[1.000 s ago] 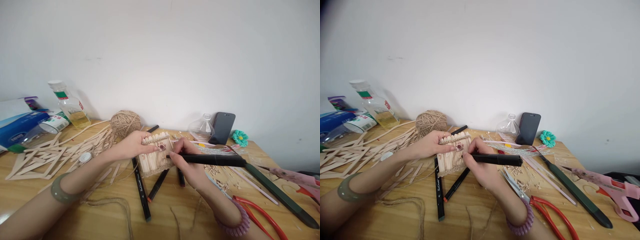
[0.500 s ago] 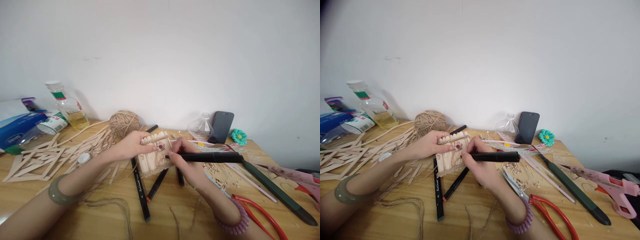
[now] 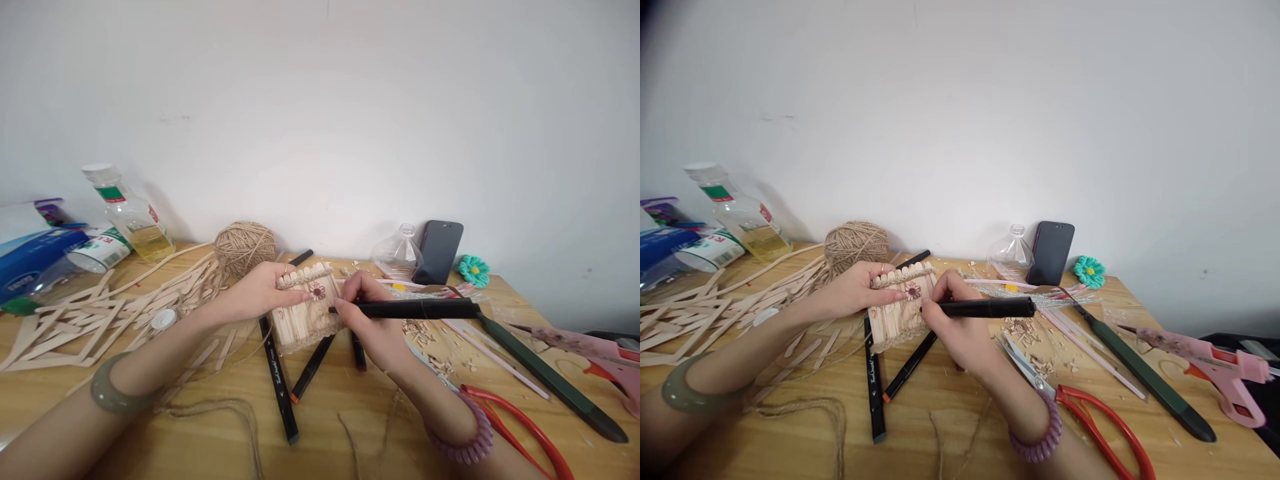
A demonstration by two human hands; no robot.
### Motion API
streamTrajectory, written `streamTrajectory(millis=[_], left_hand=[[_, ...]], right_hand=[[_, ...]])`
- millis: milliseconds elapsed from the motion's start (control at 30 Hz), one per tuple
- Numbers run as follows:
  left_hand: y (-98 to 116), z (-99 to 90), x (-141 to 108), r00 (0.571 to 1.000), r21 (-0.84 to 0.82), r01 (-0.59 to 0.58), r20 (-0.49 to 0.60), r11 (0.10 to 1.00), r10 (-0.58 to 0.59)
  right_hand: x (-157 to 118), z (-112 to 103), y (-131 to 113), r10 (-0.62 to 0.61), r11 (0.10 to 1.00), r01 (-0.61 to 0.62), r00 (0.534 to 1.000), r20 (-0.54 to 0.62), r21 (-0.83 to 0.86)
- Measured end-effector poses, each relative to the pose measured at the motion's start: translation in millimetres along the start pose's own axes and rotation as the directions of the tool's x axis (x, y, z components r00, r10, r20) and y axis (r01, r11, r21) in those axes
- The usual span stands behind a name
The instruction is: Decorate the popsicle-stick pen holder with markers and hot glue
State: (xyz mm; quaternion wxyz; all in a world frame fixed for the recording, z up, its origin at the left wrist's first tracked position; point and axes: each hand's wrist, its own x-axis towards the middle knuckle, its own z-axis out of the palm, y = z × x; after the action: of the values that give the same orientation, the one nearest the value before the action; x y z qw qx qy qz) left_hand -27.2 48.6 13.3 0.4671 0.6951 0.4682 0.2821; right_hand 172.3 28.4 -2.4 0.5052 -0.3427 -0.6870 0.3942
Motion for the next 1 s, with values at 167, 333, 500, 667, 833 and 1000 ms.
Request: streamTrajectory(millis=[167, 333, 500, 667, 833, 1000], left_hand=[[0.3, 0.3, -0.4, 1.000, 0.020, 0.014, -0.001, 1.000, -0.014], [0.2, 1.0, -0.1, 1.000, 0.023, 0.028, -0.005, 0.999, -0.028], [-0.5, 0.6, 0.0, 1.000, 0.019, -0.012, 0.007, 1.000, 0.012], [1.0, 0.7, 0.0, 1.000, 0.004, -0.013, 0.008, 1.000, 0.013], [2.0, 0.7, -0.4, 1.000, 0.030, 0.004, 0.001, 1.000, -0.004], [0.9, 0.4, -0.2, 1.000, 0.049, 0.016, -0.008, 0.999, -0.015]], right_hand=[[-1.0, -0.8, 1.4, -0.003, 1.000, 0.003, 1.000, -0.013, -0.004], [0.7, 0.5, 1.4, 0.035, 0.999, -0.035, 0.995, -0.098, 0.003], [4.6, -0.2, -2.1, 0.041, 0.999, -0.037, 0.993, -0.114, 0.038], [4.5, -1.3, -3.0, 0.017, 1.000, -0.019, 0.997, -0.077, -0.024], [3.3, -0.2, -2.0, 0.036, 0.998, -0.040, 0.995, -0.088, -0.044], [3.4, -0.1, -2.8, 0.017, 0.998, -0.021, 0.997, -0.070, -0.055]])
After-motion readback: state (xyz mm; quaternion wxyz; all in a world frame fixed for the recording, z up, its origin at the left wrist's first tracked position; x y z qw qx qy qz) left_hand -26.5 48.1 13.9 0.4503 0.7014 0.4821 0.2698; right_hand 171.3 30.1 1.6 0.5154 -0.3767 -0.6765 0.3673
